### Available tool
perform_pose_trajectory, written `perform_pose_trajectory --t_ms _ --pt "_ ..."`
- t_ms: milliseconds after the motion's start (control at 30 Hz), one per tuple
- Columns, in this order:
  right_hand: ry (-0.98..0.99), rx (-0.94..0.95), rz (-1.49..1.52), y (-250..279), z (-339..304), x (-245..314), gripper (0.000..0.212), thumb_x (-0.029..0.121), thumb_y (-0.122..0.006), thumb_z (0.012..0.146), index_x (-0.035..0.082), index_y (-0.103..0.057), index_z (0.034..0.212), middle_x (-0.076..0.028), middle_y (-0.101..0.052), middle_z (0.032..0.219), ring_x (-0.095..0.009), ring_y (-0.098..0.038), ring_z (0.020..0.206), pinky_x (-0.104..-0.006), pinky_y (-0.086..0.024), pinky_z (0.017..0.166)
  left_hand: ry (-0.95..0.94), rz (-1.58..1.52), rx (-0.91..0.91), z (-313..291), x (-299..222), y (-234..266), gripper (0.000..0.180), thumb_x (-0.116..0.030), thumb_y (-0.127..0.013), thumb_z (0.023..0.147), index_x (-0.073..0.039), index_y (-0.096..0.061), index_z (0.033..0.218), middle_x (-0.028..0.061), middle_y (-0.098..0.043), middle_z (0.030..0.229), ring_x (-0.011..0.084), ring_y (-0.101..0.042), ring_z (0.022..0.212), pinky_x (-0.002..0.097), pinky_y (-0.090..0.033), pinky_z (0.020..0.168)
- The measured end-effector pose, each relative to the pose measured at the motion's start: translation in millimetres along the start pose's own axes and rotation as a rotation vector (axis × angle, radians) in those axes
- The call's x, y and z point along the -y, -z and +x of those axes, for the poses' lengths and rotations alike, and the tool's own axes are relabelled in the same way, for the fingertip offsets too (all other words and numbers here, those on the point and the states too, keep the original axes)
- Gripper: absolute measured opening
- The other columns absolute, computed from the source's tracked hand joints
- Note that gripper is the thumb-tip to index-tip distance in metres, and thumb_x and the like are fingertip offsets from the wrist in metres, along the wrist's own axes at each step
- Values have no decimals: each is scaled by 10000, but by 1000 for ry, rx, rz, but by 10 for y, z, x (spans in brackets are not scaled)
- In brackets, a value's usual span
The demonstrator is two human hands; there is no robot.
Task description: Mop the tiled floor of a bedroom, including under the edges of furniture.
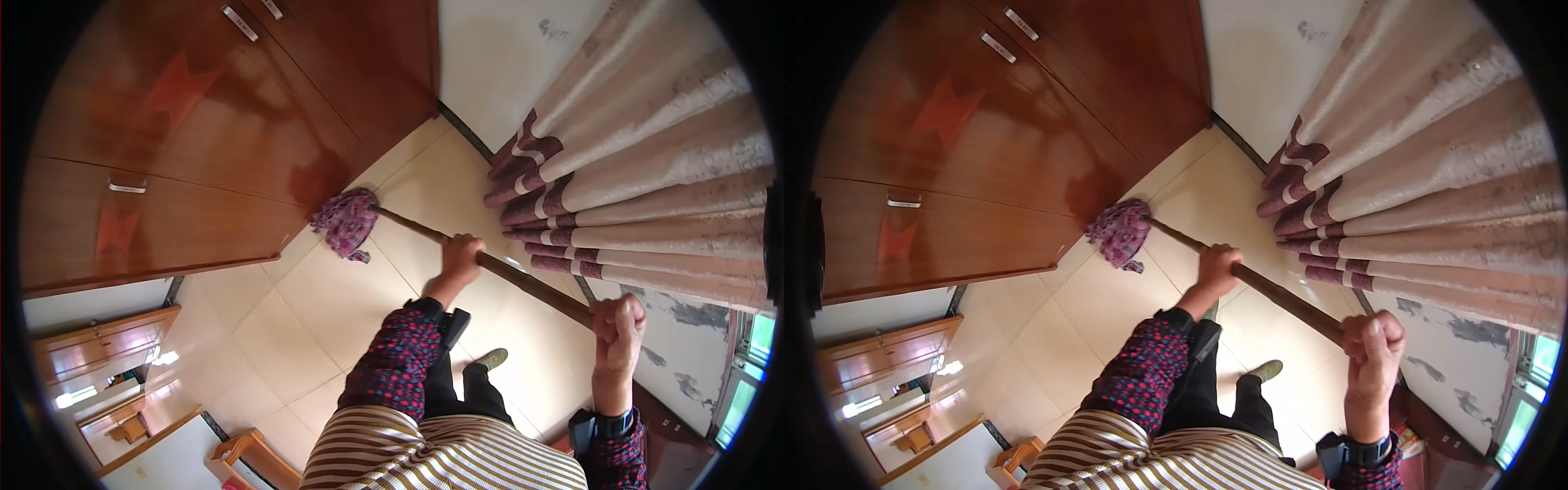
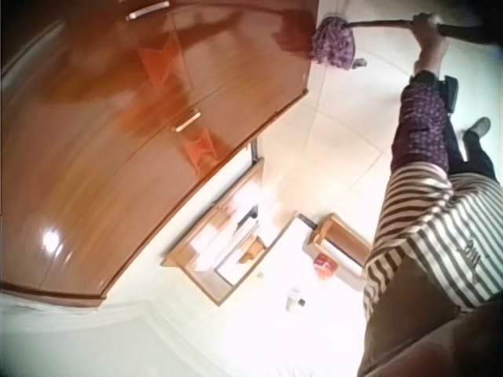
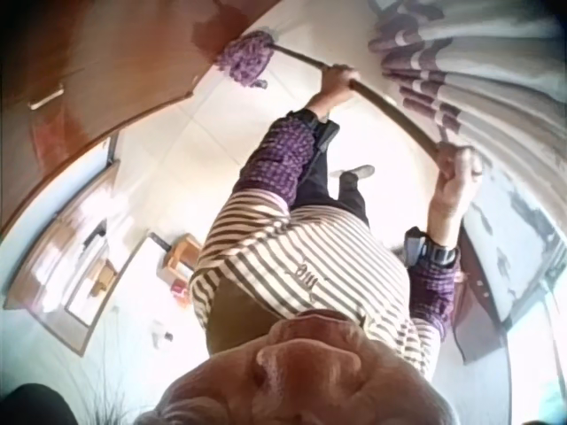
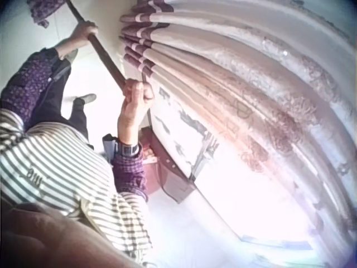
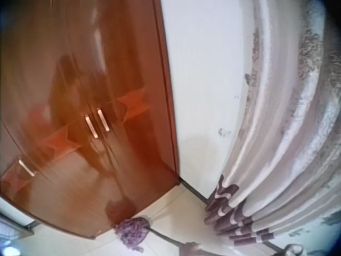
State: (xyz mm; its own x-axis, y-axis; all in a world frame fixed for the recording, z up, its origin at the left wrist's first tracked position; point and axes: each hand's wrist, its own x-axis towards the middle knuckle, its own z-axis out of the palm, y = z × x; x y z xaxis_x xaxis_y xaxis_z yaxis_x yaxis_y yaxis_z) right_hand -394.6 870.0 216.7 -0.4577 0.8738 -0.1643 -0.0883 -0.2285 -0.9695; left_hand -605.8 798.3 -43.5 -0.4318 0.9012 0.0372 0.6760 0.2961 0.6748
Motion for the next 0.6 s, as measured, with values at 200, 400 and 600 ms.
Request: perform_pose_trajectory --t_ms 200,400,600 --pt "39 -277 -26 585 -816 184 389 296 -576 884 73 -425 603 23 -366 481 -65 -291 424 -258 -388 618 -229 -109 171 -252 -757 -555 105 -53 -627 632 -139 -575 662 32 -600 720 269 -568 796 408 -401 710" --pt "46 -436 -88 1112 -1596 472 374 225 -561 899 77 -412 588 23 -364 481 -51 -287 422 -218 -379 570 -249 -74 439 -833 -1522 -1008 166 -33 -604 635 -167 -623 731 42 -637 791 275 -573 865 407 -413 774" --pt "63 -566 -56 2083 -2260 683 354 219 -541 916 114 -399 609 52 -316 475 -39 -285 391 -196 -309 445 -340 -19 473 -1616 -2369 -1554 80 -145 -645 642 -168 -589 694 50 -631 732 291 -606 805 429 -461 708"
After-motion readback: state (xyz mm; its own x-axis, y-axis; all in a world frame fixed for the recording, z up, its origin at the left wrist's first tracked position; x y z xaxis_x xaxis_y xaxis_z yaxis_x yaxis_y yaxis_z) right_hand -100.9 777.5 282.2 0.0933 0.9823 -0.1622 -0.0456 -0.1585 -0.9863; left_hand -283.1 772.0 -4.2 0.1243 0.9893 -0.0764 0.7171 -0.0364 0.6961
